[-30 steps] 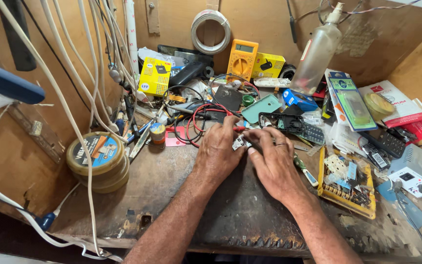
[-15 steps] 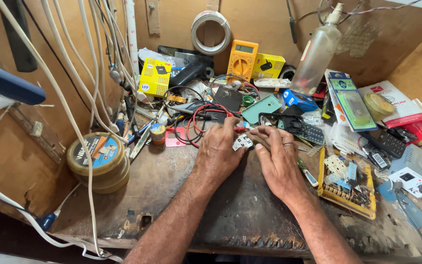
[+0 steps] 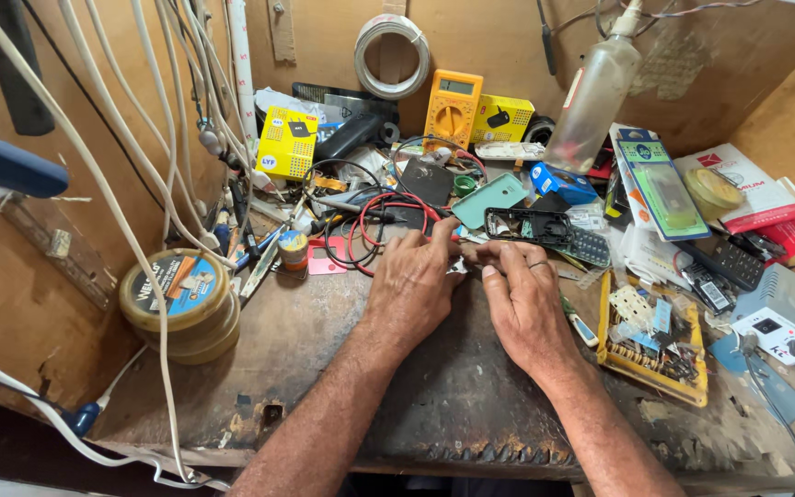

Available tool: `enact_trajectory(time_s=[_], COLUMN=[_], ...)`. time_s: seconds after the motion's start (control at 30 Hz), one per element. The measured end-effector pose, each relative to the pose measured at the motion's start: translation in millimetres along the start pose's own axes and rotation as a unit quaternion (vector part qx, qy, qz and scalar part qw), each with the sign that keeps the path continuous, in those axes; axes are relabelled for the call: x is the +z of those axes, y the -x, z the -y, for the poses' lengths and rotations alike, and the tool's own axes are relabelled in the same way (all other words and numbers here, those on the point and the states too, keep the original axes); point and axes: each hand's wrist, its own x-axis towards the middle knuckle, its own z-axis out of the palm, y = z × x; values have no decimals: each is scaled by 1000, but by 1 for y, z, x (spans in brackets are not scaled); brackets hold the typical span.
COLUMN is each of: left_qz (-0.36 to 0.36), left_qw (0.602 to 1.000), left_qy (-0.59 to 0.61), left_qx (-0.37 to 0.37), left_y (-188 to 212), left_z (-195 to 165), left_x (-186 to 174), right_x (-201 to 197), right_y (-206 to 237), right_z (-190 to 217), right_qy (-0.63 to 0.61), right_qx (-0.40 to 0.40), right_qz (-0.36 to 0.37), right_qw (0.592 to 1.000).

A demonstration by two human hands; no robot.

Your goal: The person works on a small circuit board on a cluttered workbench, using a multimeter to test connections and a hot air gun to heat components. They repeatedly probe and adjust the board while handling wires and tools.

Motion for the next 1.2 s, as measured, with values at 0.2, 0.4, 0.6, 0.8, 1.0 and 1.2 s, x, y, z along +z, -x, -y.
enact_trajectory(time_s=[0.2,0.4,0.6,0.8,1.0,1.2], left_qz=[7,10,1,-12,-29,-42], left_qw=[999,999,999,1000,1000,999], left_qy=[-40,-41,-50,-24,11,16], left_qx=[-9,-8,-3,1,-3,-10], left_y=[-1,-3,-1,0,2,3], left_z=[-5,-9,-9,-5,-4,-1], left_x=[1,0,1,1,1,1], right_x=[-3,-5,1,-3,-2,-1], right_y=[2,3,3,1,0,0], right_z=[-2,-5,-6,0,8,6], right_qy=[-8,1,79,51,96,53], right_qx=[-16,-27,-53,-76,-71,-23], right_qz=[-1,-7,-45,-34,4,3], right_qw=[1000,1000,994,995,993,998])
